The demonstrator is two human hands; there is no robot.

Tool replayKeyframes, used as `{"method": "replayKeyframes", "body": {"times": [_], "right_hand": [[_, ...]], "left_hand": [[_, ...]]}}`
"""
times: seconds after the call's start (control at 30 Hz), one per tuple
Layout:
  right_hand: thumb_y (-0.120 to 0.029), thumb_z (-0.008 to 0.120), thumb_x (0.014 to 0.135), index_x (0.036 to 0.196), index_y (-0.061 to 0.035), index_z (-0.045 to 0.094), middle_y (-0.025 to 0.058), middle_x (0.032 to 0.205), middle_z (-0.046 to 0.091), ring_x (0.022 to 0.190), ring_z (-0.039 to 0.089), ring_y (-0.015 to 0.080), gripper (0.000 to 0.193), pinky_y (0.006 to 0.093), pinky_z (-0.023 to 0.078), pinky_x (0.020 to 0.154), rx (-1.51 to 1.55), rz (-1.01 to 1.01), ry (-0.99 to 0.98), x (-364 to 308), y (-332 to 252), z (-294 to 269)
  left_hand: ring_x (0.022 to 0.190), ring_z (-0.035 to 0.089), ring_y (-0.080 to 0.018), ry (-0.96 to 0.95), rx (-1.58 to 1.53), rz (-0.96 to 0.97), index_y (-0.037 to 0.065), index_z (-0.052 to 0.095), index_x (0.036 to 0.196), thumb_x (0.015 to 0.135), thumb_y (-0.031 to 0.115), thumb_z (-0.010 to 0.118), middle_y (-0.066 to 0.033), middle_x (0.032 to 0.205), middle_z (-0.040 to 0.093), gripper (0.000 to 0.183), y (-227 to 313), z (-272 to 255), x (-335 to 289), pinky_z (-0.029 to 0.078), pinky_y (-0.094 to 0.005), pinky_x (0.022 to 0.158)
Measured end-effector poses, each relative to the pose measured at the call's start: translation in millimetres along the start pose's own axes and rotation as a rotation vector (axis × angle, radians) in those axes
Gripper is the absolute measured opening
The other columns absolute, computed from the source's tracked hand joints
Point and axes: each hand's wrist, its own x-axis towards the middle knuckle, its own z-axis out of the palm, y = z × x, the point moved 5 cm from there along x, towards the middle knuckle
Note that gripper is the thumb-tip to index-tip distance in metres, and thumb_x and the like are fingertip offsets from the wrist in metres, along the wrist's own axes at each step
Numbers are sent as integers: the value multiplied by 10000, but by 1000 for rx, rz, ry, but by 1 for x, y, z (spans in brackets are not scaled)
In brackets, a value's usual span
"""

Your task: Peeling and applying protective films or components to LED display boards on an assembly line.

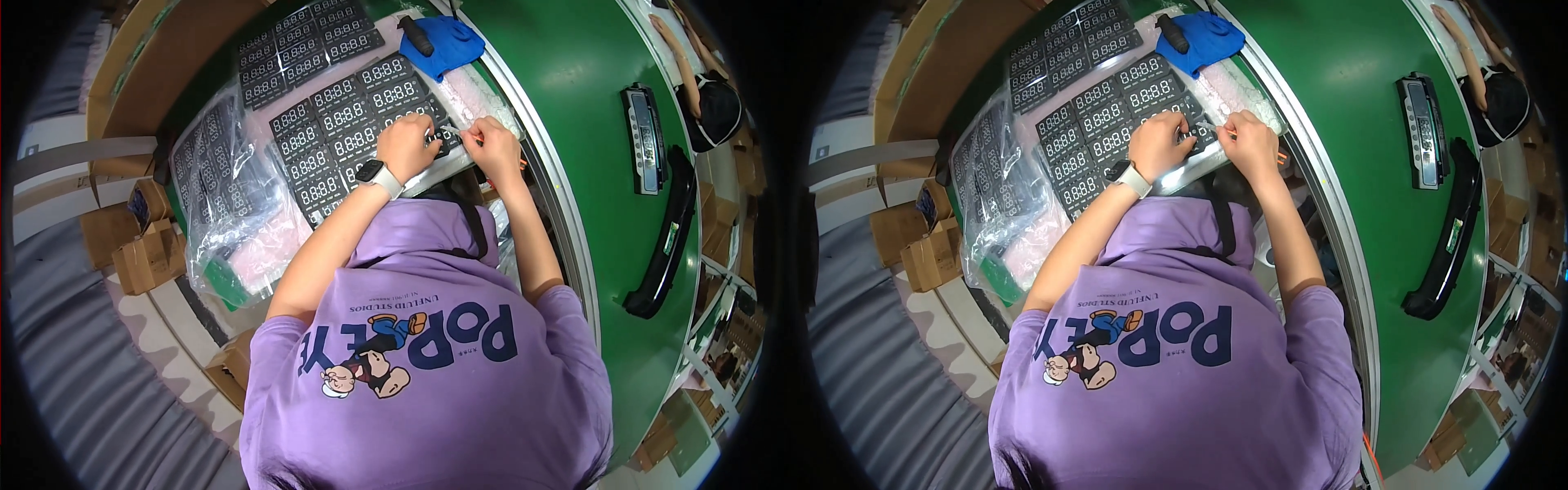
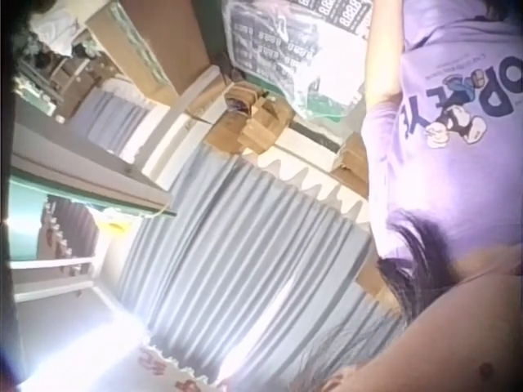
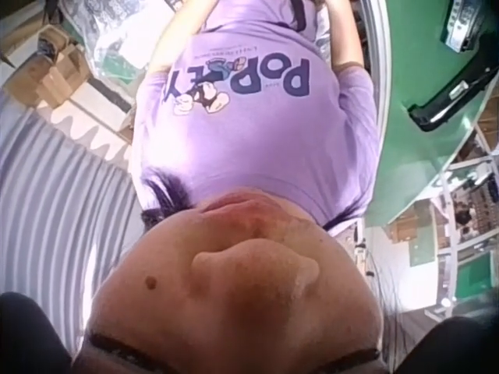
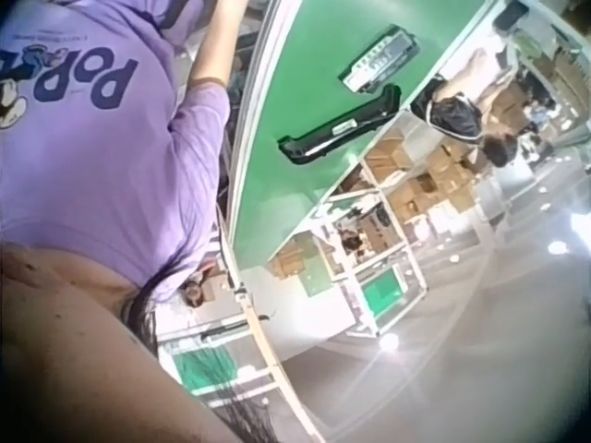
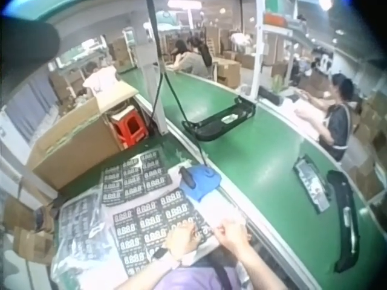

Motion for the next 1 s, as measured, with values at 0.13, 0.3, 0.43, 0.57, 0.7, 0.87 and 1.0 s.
{"method": "replayKeyframes", "body": {"times": [0.13,0.3,0.43,0.57,0.7,0.87,1.0], "right_hand": [[-219,717,813,750,-68,635,79,760,634,700,649,321,182,420,511,610,61,-53,-16,2,0,1],[-198,717,815,754,-56,626,87,747,627,691,638,322,180,416,503,612,107,-92,-63,3,1,1],[-186,716,816,758,-50,625,94,746,624,693,631,327,173,416,497,618,127,-62,-75,4,1,2],[-182,714,817,759,-51,627,100,745,625,696,631,330,168,418,496,619,150,-80,-74,6,1,2],[-188,708,825,755,-45,623,101,755,636,701,637,328,181,414,499,622,149,-93,-83,5,-5,1],[-189,709,821,753,-40,614,108,762,641,708,641,329,190,410,502,625,135,-11,3,4,3,1],[-181,705,814,748,-39,607,113,753,637,706,637,334,185,414,500,624,145,-41,-45,5,2,1]], "left_hand": [[778,650,-300,35,33,12,93,626,832,762,209,750,-81,803,623,184,2,0,2,511,-415,653],[772,646,-285,86,50,28,128,654,912,775,198,745,-69,854,601,178,7,-1,0,517,-408,650],[773,646,-284,65,52,5,143,659,953,781,198,744,-68,873,602,199,3,1,0,518,-411,650],[781,648,-291,59,55,5,139,652,934,781,200,744,-68,870,604,189,4,0,-1,516,-417,650],[784,647,-294,60,58,0,132,645,916,777,204,746,-68,861,606,186,4,1,0,513,-419,653],[782,646,-292,77,60,3,121,641,901,770,205,744,-68,839,607,186,4,0,1,509,-416,654],[784,647,-291,73,61,1,121,640,896,772,206,740,-68,843,609,180,4,1,2,510,-417,654]]}}
